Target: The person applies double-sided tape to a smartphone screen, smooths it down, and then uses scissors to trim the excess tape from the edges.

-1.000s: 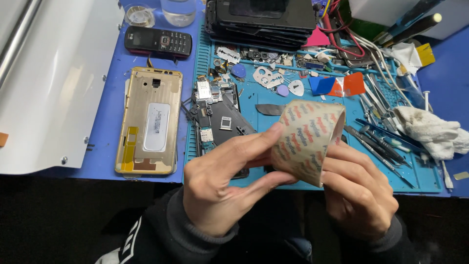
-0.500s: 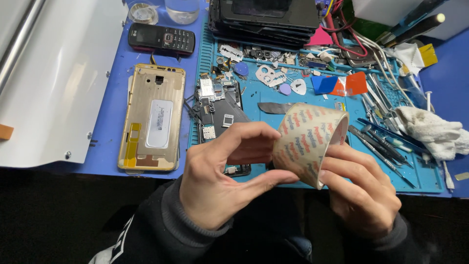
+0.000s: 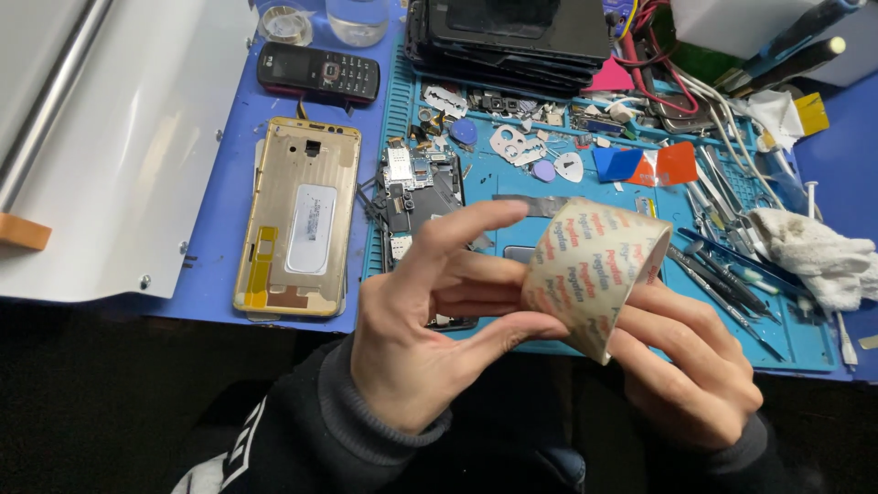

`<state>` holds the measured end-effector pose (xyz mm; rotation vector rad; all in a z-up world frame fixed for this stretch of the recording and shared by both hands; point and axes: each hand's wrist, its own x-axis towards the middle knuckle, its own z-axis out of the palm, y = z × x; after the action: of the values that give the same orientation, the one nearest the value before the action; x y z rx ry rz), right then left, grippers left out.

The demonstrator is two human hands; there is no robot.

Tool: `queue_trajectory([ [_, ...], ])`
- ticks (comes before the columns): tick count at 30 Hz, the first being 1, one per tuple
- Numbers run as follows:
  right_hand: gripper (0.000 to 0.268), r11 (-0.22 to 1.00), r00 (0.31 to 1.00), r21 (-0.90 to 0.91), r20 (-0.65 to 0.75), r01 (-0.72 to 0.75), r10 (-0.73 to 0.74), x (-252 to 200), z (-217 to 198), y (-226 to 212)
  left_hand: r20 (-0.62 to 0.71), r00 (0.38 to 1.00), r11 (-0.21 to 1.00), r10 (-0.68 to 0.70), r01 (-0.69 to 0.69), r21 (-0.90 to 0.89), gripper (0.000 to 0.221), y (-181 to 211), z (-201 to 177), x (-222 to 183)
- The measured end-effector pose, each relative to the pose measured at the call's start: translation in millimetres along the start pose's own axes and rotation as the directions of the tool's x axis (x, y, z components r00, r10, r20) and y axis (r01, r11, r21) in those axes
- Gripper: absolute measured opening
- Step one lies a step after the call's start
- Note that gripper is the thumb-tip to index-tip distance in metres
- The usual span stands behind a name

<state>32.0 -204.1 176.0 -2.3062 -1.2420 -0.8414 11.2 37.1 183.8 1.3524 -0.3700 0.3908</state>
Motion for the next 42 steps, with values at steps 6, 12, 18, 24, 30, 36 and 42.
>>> queue_trajectory([
  [6,0.016,0.998,0.998,-0.019,-0.005,0.067,-0.067,3,-3,6,-0.053,0.973,0.951,0.225,-0.208,0.227,0.036,-3,5,-1],
  [12,0.018,0.981,0.981,-0.034,0.005,0.193,-0.193,21,-12,9,-0.052,0.990,0.961,0.129,-0.112,0.251,0.041,-4,3,1],
  [18,0.020,0.979,0.980,-0.049,0.033,0.200,-0.198,22,-18,4,0.059,0.992,0.970,0.114,-0.124,0.210,0.018,-1,-1,4],
  [24,0.023,0.980,0.982,-0.054,0.027,0.190,-0.189,20,-24,3,-0.024,0.989,0.962,0.147,-0.137,0.236,0.064,1,8,-1],
  [30,0.022,0.987,0.990,-0.082,-0.008,0.138,-0.139,18,-23,-3,-0.007,0.954,0.890,0.299,-0.276,0.364,0.040,-2,11,0],
  [36,0.022,0.981,0.984,-0.081,0.001,0.176,-0.176,17,-26,2,-0.036,0.988,0.953,0.149,-0.134,0.273,0.026,2,5,2],
  [42,0.021,0.969,0.973,-0.083,0.027,0.231,-0.229,7,-27,8,-0.099,0.992,0.967,0.076,-0.049,0.250,0.016,-3,5,3],
])
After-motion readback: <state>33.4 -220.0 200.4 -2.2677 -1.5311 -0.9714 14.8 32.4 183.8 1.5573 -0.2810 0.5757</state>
